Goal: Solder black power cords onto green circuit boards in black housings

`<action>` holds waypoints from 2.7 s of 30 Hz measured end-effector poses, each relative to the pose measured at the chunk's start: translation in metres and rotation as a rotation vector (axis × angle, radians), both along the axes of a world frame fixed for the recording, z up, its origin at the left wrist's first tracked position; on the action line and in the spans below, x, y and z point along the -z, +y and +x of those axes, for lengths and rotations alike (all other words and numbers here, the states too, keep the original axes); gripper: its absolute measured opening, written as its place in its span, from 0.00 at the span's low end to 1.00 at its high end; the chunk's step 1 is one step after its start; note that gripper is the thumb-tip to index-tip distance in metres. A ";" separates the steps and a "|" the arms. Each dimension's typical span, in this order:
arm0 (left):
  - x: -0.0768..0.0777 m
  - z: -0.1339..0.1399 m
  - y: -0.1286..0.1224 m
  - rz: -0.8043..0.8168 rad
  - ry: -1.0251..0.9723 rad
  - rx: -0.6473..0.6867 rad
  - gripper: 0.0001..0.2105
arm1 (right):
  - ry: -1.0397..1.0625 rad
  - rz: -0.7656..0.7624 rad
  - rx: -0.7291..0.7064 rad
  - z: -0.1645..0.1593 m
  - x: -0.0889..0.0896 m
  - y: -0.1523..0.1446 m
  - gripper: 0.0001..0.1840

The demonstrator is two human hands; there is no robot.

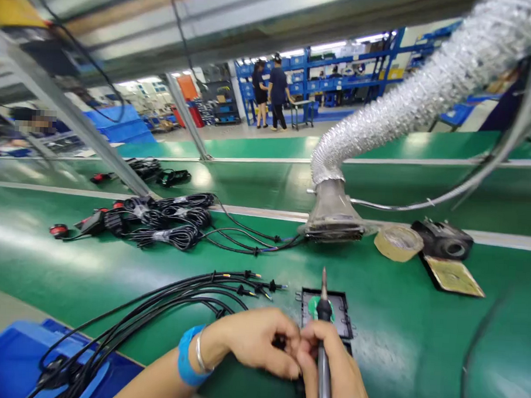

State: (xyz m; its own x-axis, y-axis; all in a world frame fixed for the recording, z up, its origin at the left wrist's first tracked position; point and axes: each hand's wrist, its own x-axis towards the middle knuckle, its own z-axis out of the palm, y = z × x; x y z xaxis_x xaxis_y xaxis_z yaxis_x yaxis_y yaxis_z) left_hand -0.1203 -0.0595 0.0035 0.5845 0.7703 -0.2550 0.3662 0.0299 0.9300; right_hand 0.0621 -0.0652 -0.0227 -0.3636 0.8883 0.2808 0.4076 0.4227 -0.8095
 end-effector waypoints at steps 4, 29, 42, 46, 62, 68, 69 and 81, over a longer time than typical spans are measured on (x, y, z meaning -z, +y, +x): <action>0.002 0.002 0.002 0.443 0.012 -0.308 0.14 | 0.066 0.062 0.037 0.007 -0.009 0.022 0.05; 0.011 0.021 0.039 0.652 0.712 0.009 0.11 | 0.153 0.242 -0.081 0.059 -0.010 0.036 0.13; 0.017 0.027 0.034 0.659 0.744 -0.039 0.11 | 0.157 0.204 -0.104 0.057 -0.007 0.038 0.15; 0.016 0.027 0.033 0.671 0.761 -0.027 0.11 | 0.172 0.155 -0.115 0.058 -0.006 0.040 0.15; 0.013 0.033 0.033 0.622 0.826 -0.002 0.11 | 0.186 0.130 -0.092 0.059 -0.002 0.041 0.15; 0.016 0.032 0.033 0.615 0.809 -0.013 0.12 | 0.164 0.156 -0.105 0.060 -0.001 0.040 0.16; 0.017 0.032 0.033 0.617 0.809 -0.014 0.12 | 0.166 0.156 -0.107 0.061 -0.001 0.040 0.16; 0.016 0.032 0.034 0.641 0.832 0.007 0.11 | 0.168 0.161 -0.084 0.061 -0.014 0.043 0.14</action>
State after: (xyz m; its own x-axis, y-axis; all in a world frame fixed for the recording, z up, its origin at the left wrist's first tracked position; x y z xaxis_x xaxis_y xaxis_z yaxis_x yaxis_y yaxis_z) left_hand -0.0880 -0.0255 -0.0128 0.4171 0.9004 -0.1235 0.8954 -0.3838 0.2258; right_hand 0.1236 -0.0222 -0.0083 -0.3709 0.7959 0.4786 0.2310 0.5782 -0.7825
